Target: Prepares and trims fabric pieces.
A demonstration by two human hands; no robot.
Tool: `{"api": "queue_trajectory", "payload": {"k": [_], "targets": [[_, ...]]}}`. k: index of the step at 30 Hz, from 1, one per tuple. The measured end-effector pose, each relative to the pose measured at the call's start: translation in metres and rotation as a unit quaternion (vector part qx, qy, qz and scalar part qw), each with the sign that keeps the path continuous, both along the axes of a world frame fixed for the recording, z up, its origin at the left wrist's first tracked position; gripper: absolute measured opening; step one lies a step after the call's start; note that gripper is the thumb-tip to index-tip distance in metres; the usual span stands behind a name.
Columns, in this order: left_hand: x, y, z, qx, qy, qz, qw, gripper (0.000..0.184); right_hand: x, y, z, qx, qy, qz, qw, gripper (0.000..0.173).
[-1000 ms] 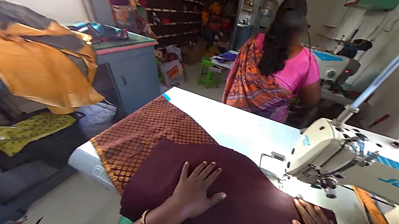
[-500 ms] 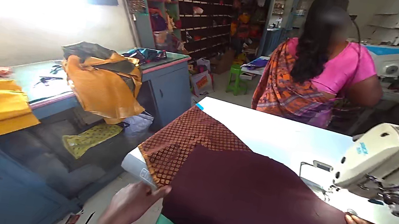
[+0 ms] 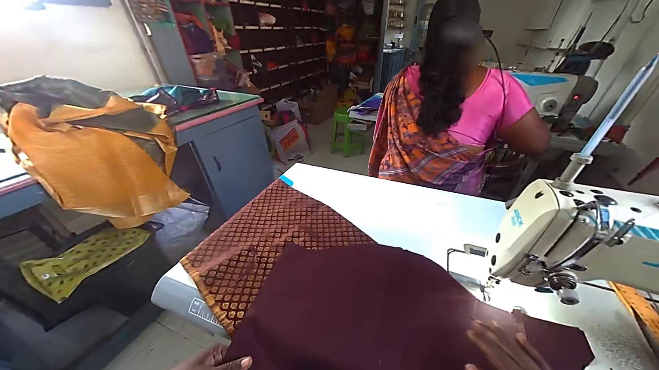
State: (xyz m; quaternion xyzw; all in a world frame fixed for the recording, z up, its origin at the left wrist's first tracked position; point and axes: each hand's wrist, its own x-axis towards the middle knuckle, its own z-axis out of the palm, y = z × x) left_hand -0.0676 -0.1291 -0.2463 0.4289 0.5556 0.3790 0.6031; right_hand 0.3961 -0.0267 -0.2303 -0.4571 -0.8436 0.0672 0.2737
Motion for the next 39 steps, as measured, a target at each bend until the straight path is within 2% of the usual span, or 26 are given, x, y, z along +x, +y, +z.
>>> {"api": "queue_trajectory", "payload": {"k": [3, 5, 8, 10, 13, 15, 16, 18, 19, 21, 22, 23, 24, 26, 27, 29, 31, 33, 34, 35, 37, 39], "targets": [[0.023, 0.005, 0.032, 0.094, 0.031, 0.043, 0.994, 0.019, -0.025, -0.011, 0.004, -0.063, -0.01, 0.052, 0.997, 0.043], [0.043, 0.01, 0.05, 0.151, 0.048, 0.086, 0.984, 0.017, -0.033, -0.013, 0.004, -0.118, -0.027, 0.049, 0.991, 0.045], [0.077, 0.023, 0.069, 0.228, 0.091, 0.122, 0.962, 0.014, -0.037, -0.013, 0.002, -0.144, -0.036, 0.032, 0.988, 0.048], [0.104, 0.033, 0.079, 0.266, 0.085, 0.11, 0.954, 0.018, -0.038, -0.012, 0.001, -0.141, 0.0, 0.035, 0.989, 0.048], [0.152, 0.047, 0.086, 0.35, 0.077, 0.036, 0.933, 0.02, -0.036, -0.014, 0.004, -0.161, 0.132, 0.022, 0.978, 0.048], [0.185, 0.055, 0.086, 0.406, 0.12, -0.046, 0.905, 0.03, -0.031, -0.018, 0.011, -0.212, 0.266, 0.017, 0.94, 0.045], [0.202, 0.056, 0.085, 0.429, 0.151, -0.081, 0.887, 0.033, -0.028, -0.02, 0.016, -0.25, 0.34, 0.018, 0.907, 0.048], [0.236, 0.054, 0.087, 0.468, 0.209, -0.13, 0.849, 0.033, -0.023, -0.025, 0.027, -0.316, 0.457, 0.021, 0.831, 0.068], [0.251, 0.05, 0.089, 0.474, 0.228, -0.155, 0.836, 0.031, -0.019, -0.028, 0.033, -0.331, 0.49, 0.023, 0.806, 0.078], [0.274, 0.044, 0.09, 0.468, 0.248, -0.212, 0.821, 0.027, -0.01, -0.035, 0.042, -0.329, 0.524, 0.03, 0.785, 0.095], [0.282, 0.044, 0.09, 0.46, 0.25, -0.243, 0.816, 0.028, -0.005, -0.037, 0.043, -0.322, 0.532, 0.036, 0.782, 0.097], [0.288, 0.046, 0.088, 0.45, 0.246, -0.274, 0.814, 0.03, 0.0, -0.037, 0.042, -0.318, 0.533, 0.039, 0.783, 0.094], [0.292, 0.048, 0.084, 0.442, 0.239, -0.295, 0.813, 0.031, 0.003, -0.038, 0.041, -0.323, 0.521, 0.031, 0.789, 0.083], [0.295, 0.051, 0.077, 0.423, 0.23, -0.327, 0.813, 0.034, 0.002, -0.038, 0.044, -0.345, 0.503, -0.038, 0.791, 0.053], [0.294, 0.052, 0.074, 0.413, 0.231, -0.342, 0.812, 0.036, 0.001, -0.036, 0.044, -0.35, 0.486, -0.083, 0.796, 0.054], [0.285, 0.051, 0.065, 0.403, 0.234, -0.348, 0.813, 0.039, 0.005, -0.03, 0.034, -0.344, 0.438, -0.135, 0.819, 0.071], [0.27, 0.049, 0.05, 0.442, 0.265, -0.306, 0.8, 0.056, 0.011, -0.025, 0.024, -0.314, 0.417, -0.158, 0.838, 0.085], [0.25, 0.045, 0.034, 0.495, 0.326, -0.246, 0.767, 0.075, 0.011, -0.022, 0.022, -0.277, 0.416, -0.163, 0.851, 0.088], [0.24, 0.041, 0.026, 0.511, 0.351, -0.222, 0.753, 0.08, 0.01, -0.023, 0.021, -0.262, 0.421, -0.164, 0.853, 0.08], [0.23, 0.036, 0.018, 0.524, 0.37, -0.197, 0.741, 0.081, 0.006, -0.023, 0.021, -0.251, 0.434, -0.159, 0.851, 0.064], [0.216, 0.024, -0.001, 0.541, 0.388, -0.14, 0.733, 0.071, -0.004, -0.024, 0.025, -0.25, 0.473, -0.137, 0.834, 0.033], [0.209, 0.016, -0.017, 0.552, 0.39, -0.077, 0.733, 0.058, -0.018, -0.024, 0.032, -0.266, 0.502, -0.108, 0.816, 0.03]]}}
